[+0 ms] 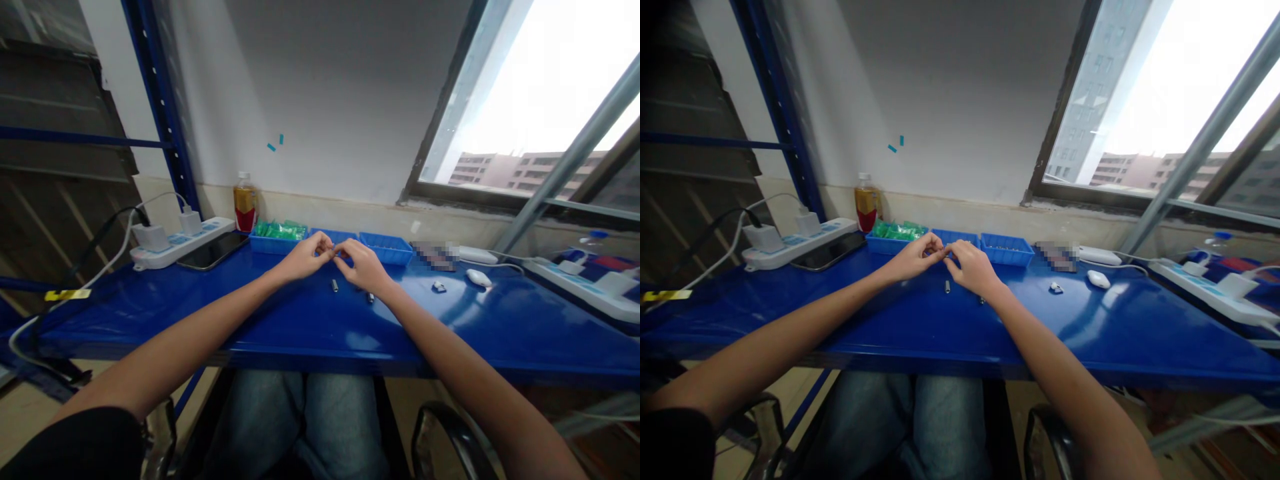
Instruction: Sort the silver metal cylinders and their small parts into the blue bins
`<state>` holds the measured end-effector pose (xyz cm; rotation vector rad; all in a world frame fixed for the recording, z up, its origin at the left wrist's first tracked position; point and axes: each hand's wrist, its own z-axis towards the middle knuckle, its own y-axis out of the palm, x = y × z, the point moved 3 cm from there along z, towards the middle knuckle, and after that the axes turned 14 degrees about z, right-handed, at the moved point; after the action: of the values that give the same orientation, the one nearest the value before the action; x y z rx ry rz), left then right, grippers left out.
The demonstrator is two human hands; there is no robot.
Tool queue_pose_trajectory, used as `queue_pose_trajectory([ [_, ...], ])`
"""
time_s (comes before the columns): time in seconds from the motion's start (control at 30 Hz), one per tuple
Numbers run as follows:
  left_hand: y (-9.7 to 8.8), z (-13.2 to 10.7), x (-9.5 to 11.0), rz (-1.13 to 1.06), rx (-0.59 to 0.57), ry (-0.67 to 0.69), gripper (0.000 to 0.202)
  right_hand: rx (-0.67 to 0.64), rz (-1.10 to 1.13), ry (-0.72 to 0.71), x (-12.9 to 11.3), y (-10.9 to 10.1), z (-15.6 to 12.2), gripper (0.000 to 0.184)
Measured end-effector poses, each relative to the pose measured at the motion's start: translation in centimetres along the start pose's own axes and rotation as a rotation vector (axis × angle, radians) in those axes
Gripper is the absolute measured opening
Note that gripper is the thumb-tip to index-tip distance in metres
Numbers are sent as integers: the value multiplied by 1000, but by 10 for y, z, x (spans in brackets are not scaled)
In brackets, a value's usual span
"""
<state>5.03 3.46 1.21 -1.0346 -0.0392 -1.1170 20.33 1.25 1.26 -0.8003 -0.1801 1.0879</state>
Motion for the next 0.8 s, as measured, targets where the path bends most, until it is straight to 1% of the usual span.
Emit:
queue_pose_trajectory([
  [0.07, -2, -1, 2, 30, 20, 7, 20, 15, 0, 4, 1, -2, 1, 10],
  [0.13, -4, -2, 4, 103, 20, 55, 17, 31, -3, 16, 3, -3, 1, 14],
  [0.23, -3, -4, 7, 255, 11, 176, 23, 31, -23, 39, 4, -2, 1, 19],
  [0.3, -2, -5, 8, 316, 25, 200, 21, 11, -39, 44, 5, 0, 1, 22],
  [0.4, -2, -4, 9, 348, 53, 164, 13, 2, -69, 50, 3, 0, 2, 23],
  [0.5, -4, -4, 10, 348, 88, 100, 16, 35, -106, 60, 0, -2, 2, 18],
  [0.57, -5, -4, 11, 341, 102, 56, 21, 49, -136, 46, -3, -3, 1, 19],
  [0.7, -3, -4, 12, 309, 44, 26, 29, 29, -200, -2, -5, -2, 1, 18],
  [0.8, 0, -4, 11, 272, 2, 14, 34, 6, -207, -19, -4, -3, 2, 17],
])
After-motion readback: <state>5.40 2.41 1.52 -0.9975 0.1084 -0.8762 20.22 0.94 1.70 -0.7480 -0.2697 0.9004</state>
